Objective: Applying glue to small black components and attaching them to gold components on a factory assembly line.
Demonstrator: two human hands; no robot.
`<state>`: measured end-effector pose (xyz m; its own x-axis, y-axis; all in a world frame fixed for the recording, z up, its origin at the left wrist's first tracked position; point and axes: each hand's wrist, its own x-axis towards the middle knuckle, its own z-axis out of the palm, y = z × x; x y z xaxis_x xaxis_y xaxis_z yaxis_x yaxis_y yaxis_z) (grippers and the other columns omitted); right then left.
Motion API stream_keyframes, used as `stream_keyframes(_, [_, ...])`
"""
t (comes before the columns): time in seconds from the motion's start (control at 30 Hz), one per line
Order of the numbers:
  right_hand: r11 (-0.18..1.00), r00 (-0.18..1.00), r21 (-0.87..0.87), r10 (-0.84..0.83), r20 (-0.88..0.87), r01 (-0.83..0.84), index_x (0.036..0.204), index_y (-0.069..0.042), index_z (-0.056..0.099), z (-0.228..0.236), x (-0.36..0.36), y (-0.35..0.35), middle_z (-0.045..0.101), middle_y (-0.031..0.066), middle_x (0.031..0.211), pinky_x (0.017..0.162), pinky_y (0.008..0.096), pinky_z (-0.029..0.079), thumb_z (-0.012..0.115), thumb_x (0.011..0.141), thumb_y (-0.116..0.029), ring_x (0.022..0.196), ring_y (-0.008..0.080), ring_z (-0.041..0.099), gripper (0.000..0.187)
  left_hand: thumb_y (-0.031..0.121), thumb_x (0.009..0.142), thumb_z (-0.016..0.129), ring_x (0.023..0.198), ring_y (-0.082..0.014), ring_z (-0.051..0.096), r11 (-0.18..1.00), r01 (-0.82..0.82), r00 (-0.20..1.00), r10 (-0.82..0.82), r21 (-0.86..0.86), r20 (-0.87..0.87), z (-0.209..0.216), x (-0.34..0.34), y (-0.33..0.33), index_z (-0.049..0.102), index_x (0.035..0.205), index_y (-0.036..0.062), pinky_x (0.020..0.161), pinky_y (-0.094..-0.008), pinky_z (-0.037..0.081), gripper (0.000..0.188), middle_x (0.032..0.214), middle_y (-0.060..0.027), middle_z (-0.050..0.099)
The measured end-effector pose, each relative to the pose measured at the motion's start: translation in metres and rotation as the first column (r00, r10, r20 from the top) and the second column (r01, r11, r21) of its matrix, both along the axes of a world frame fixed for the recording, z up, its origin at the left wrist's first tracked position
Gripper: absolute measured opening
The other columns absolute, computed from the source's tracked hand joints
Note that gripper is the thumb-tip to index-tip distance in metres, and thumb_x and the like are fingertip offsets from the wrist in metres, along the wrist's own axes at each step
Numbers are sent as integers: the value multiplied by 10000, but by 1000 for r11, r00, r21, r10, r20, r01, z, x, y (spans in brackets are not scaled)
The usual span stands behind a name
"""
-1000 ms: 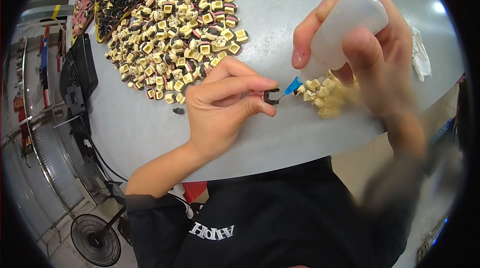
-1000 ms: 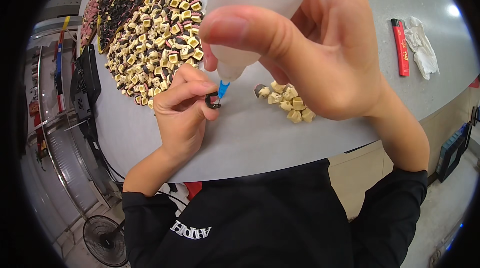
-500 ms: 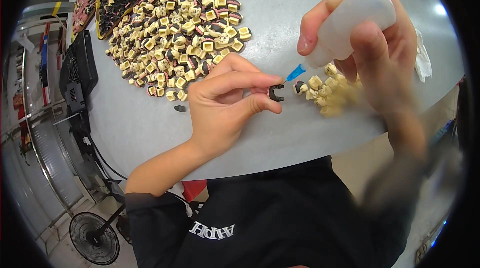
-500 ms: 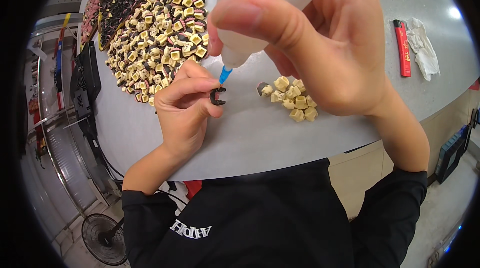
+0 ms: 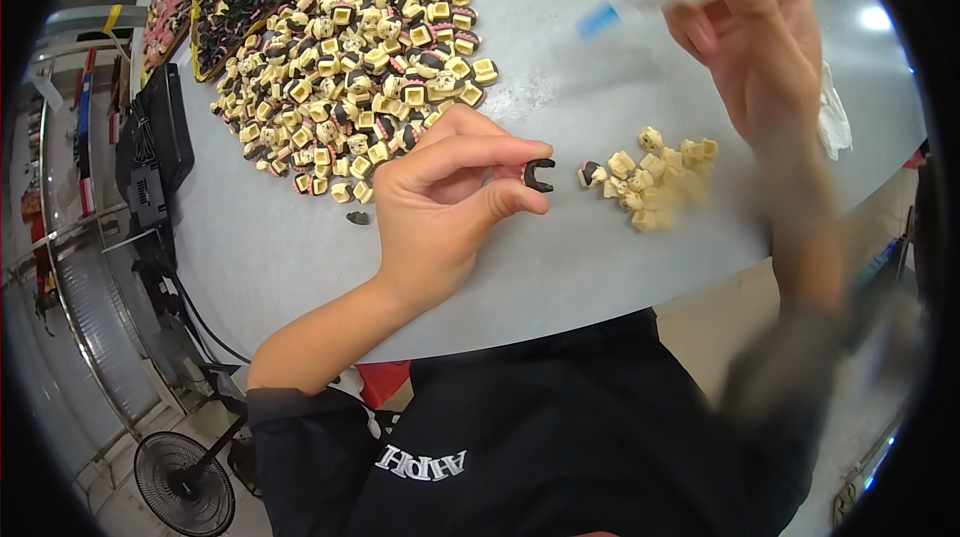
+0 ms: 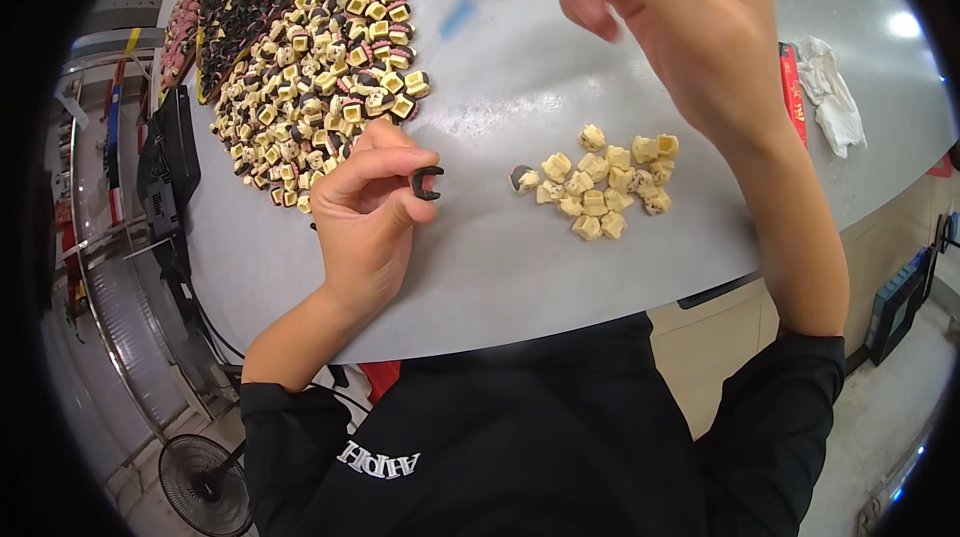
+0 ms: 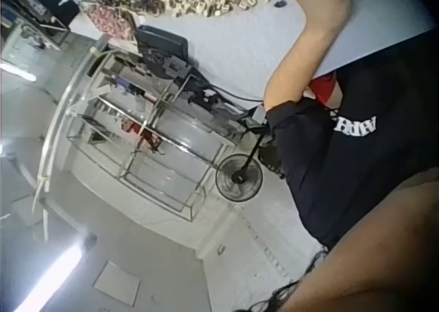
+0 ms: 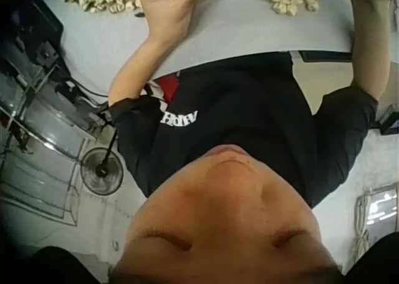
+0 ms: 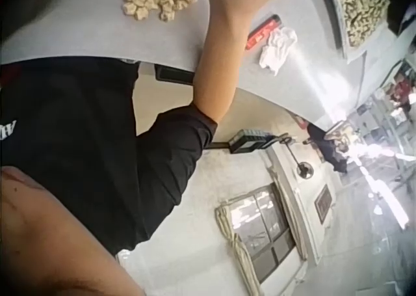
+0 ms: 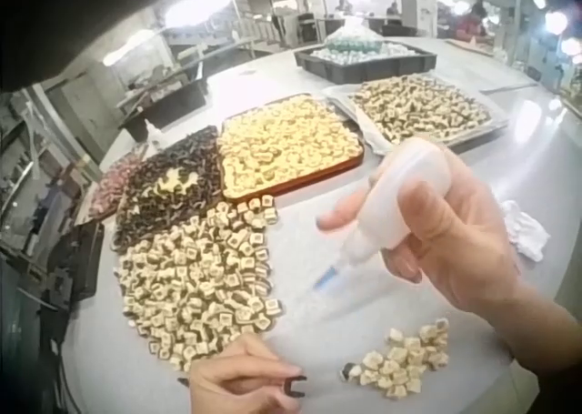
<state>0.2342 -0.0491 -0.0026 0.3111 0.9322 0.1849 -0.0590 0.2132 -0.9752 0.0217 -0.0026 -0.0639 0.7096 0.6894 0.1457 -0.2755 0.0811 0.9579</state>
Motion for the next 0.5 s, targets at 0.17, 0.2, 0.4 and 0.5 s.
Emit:
stream_keyframes(0.17, [993, 993, 41, -113, 26, 112, 1100, -25, 422, -11, 11, 11, 495, 244, 1196, 667, 203, 487, 506, 934, -230, 753, 123, 572, 278, -21, 723, 719, 768, -112, 524, 999, -9, 1000, 9, 46, 7, -2, -2, 1, 654, 967, -27, 700, -226, 457, 252, 871, -59, 550])
stream_keyframes(0.2, [994, 994, 43, -104, 40, 102, 1100, -25, 422, -14, 17, 12, 495, 244, 1196, 667, 203, 487, 506, 934, -230, 753, 123, 572, 278, -20, 725, 717, 775, -111, 521, 999, -9, 1000, 10, 51, -9, -1, -2, 1, 653, 968, -27, 702, -225, 456, 251, 870, -57, 551])
stream_keyframes(0.4, [996, 851, 48, 33, 524, -69, 1033, -44, 419, -43, 39, 18, 559, 149, 1043, 672, 217, 443, 644, 842, -271, 934, 153, 578, 373, -28, 740, 701, 793, -109, 521, 999, 13, 998, -10, 53, -57, 3, -1, 0, 650, 977, -24, 728, -227, 466, 242, 878, -52, 550])
stream_keyframes(0.5, [994, 882, -17, 105, 460, -110, 985, -48, 432, -51, 37, 22, 616, 94, 925, 604, 194, 426, 710, 789, -238, 851, 118, 601, 390, -44, 744, 689, 798, -110, 522, 999, -2, 998, 5, 50, -56, 5, -1, 1, 648, 978, -25, 741, -231, 473, 238, 879, -51, 541])
